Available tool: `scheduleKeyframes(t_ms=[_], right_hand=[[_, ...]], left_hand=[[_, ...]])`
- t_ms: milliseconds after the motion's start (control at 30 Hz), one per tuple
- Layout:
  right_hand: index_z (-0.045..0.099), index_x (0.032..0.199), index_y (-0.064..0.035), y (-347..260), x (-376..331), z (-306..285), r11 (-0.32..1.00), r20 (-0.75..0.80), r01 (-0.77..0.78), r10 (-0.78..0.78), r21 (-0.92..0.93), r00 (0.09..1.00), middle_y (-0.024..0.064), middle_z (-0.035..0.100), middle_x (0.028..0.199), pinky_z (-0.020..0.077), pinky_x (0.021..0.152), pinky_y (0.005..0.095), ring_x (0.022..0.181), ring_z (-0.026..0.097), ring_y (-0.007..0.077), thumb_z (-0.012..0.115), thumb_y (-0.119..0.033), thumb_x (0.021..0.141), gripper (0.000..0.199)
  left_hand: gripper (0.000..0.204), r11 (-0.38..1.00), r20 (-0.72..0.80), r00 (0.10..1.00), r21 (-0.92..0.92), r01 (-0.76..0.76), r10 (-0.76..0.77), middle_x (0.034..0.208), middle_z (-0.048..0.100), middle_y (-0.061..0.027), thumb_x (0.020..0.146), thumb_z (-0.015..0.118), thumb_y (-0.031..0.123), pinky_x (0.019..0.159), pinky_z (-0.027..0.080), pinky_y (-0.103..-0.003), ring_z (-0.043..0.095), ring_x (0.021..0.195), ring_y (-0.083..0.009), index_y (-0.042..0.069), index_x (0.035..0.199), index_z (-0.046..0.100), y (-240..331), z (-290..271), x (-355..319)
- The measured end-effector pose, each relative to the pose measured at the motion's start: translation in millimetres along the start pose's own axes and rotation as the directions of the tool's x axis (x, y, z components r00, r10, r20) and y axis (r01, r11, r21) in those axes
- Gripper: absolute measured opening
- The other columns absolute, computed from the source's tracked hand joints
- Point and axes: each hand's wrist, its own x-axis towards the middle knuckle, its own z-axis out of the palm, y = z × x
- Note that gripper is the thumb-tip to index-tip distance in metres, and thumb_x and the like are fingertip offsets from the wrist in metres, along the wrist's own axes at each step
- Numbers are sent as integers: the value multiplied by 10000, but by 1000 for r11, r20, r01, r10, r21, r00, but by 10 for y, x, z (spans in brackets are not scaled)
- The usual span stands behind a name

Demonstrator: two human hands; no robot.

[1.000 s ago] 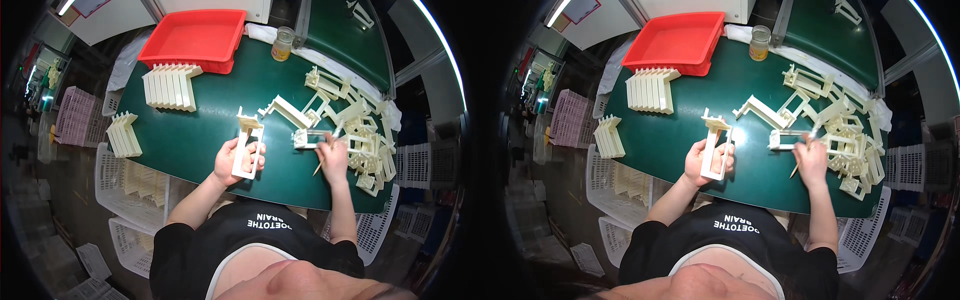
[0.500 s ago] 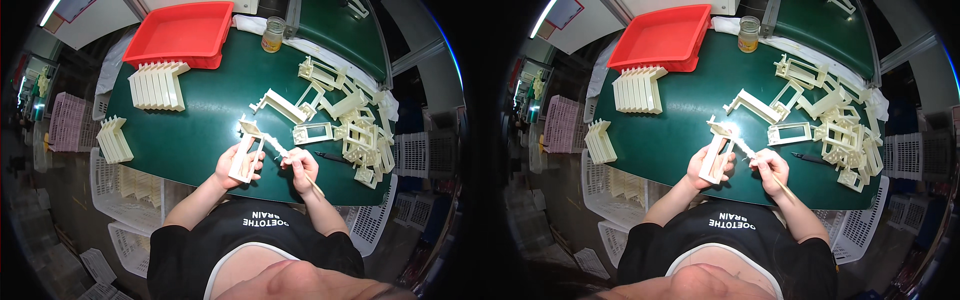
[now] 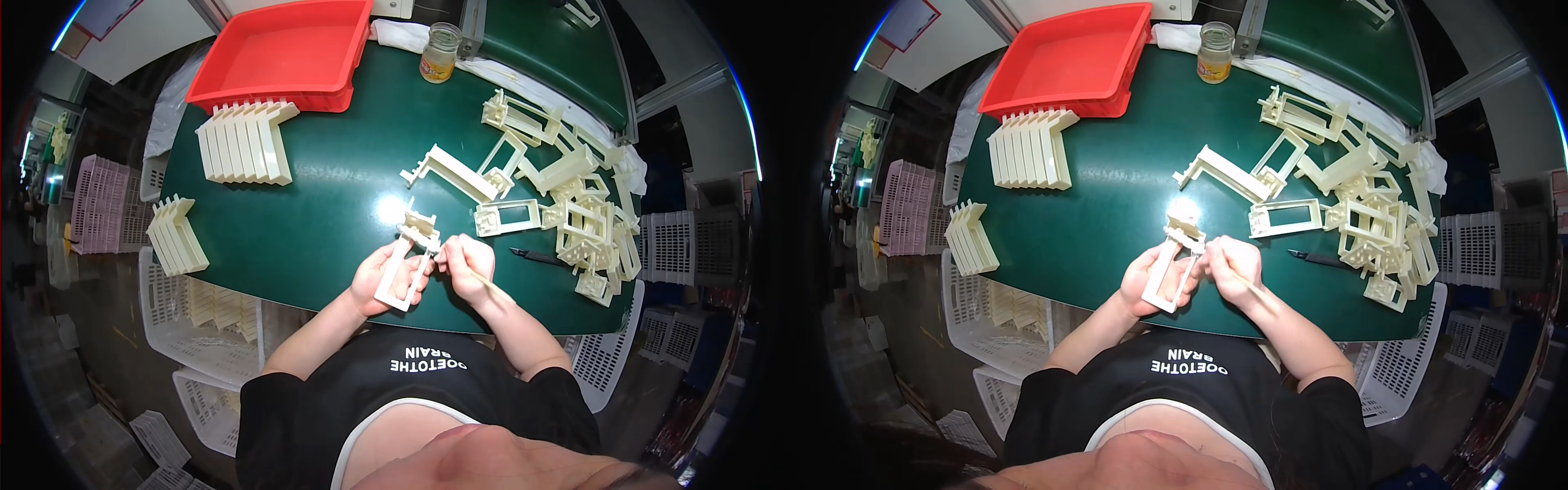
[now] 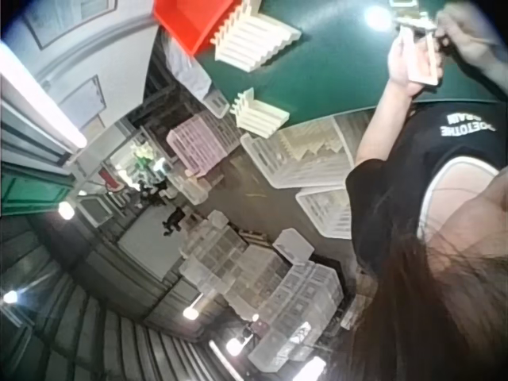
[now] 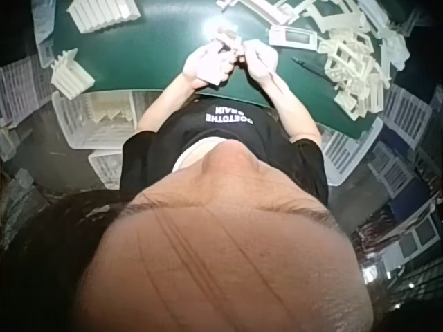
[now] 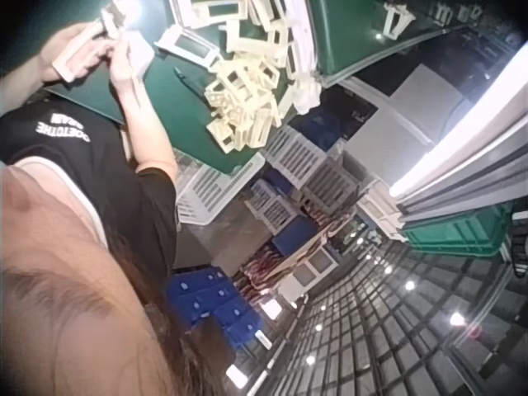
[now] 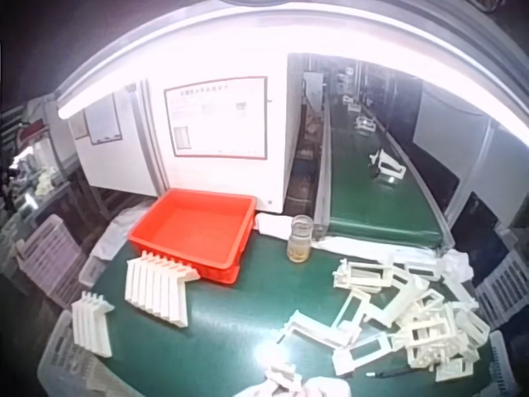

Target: Applying a substance to plastic electronic parts using a small brush at a manual assembly station.

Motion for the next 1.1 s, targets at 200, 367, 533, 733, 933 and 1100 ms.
scheduleKeyframes(t_ms=[200,367,533,733,933,1100], right_hand=[[537,750,-11,-84,-213,41,990,156,-133,125,42,980,66,589,662,414,469,214,506,510,84,443,-107,990,276],[585,808,1,-24,-227,-17,988,119,-142,134,60,984,38,610,667,429,490,195,541,536,63,469,-141,985,255],[549,733,-11,-205,-212,-216,991,87,11,-23,135,996,52,599,670,418,444,181,514,545,70,461,-177,995,323],[546,639,-52,-152,-253,4,651,392,651,-523,-390,757,74,550,581,421,442,356,456,524,246,608,20,745,142],[571,694,-34,-162,-185,-28,713,354,583,-469,-389,809,77,518,556,408,427,343,442,523,233,642,4,771,111],[535,645,-31,-141,-84,-96,744,244,527,-468,-410,850,89,507,540,406,423,357,432,520,255,649,22,775,181]], left_hand=[[422,990,42,994,102,-100,96,1094,565,-141,988,268,397,699,507,-403,590,861,-254,172,1329,375,-45,-11,-15],[433,990,61,993,89,-108,103,1087,568,-133,995,235,392,768,486,-404,580,887,-254,132,1291,415,-56,25,23],[429,978,83,987,149,-148,136,1170,547,-156,1000,257,376,839,448,-400,566,968,-283,131,1313,420,-100,-33,46],[434,963,-28,984,214,-164,173,1086,549,-128,1004,255,382,845,444,-399,554,926,-250,57,1197,467,-104,-29,59],[483,968,-25,983,183,-174,182,1070,559,-124,1010,228,394,833,474,-382,584,927,-248,16,1172,481,-111,89,37],[420,958,9,988,247,-149,151,1074,544,-165,1002,247,389,840,459,-394,552,961,-258,107,1237,452,-130,13,23]])
